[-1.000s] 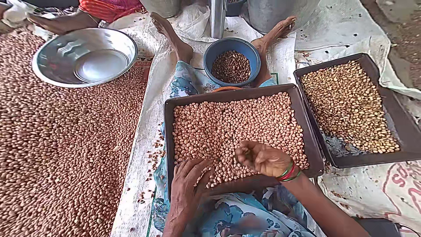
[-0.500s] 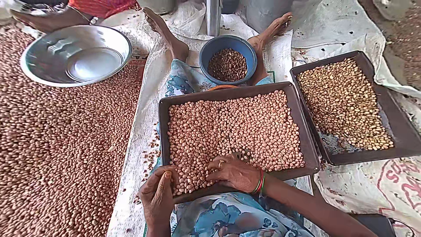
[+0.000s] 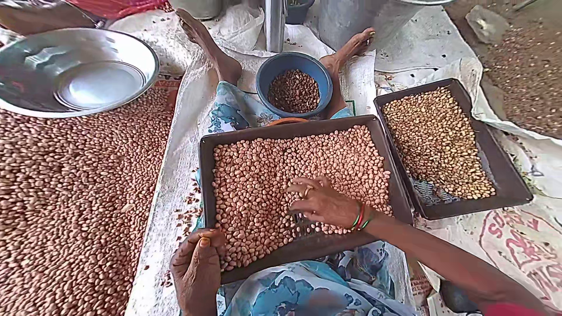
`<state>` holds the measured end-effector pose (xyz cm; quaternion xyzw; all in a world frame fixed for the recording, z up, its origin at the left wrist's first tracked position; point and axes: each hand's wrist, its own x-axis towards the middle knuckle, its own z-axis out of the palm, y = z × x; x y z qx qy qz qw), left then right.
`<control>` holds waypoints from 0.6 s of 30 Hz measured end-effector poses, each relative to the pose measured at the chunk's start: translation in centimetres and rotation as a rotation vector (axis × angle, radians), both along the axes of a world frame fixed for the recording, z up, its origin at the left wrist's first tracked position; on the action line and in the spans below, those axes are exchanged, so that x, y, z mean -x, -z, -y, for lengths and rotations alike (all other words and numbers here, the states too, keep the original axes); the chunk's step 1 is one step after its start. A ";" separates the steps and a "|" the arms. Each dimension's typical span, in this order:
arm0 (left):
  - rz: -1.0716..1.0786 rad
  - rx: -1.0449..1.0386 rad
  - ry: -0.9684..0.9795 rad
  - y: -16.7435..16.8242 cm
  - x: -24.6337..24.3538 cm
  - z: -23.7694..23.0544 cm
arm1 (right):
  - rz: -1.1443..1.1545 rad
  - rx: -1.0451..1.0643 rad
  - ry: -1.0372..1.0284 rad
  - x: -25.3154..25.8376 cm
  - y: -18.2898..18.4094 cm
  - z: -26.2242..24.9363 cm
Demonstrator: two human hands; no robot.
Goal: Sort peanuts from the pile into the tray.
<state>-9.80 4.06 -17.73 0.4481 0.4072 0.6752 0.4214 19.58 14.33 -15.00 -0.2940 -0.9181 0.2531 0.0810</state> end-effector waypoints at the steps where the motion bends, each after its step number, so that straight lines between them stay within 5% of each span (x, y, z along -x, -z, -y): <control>1: 0.003 -0.001 0.007 0.1 0.1 0.0 | -0.095 0.020 -0.111 2.1 1.5 0.7; 5: 0.019 -0.009 0.026 0.1 0.2 0.2 | -0.199 -0.216 -0.269 5.1 5.4 -0.6; 11: 0.114 -0.019 0.032 0.3 0.6 0.2 | -0.065 -0.196 0.245 -4.5 -0.7 -7.4; 18: 0.467 0.014 0.022 0.3 1.4 -0.4 | -0.114 -0.192 0.484 -9.4 -2.1 -3.3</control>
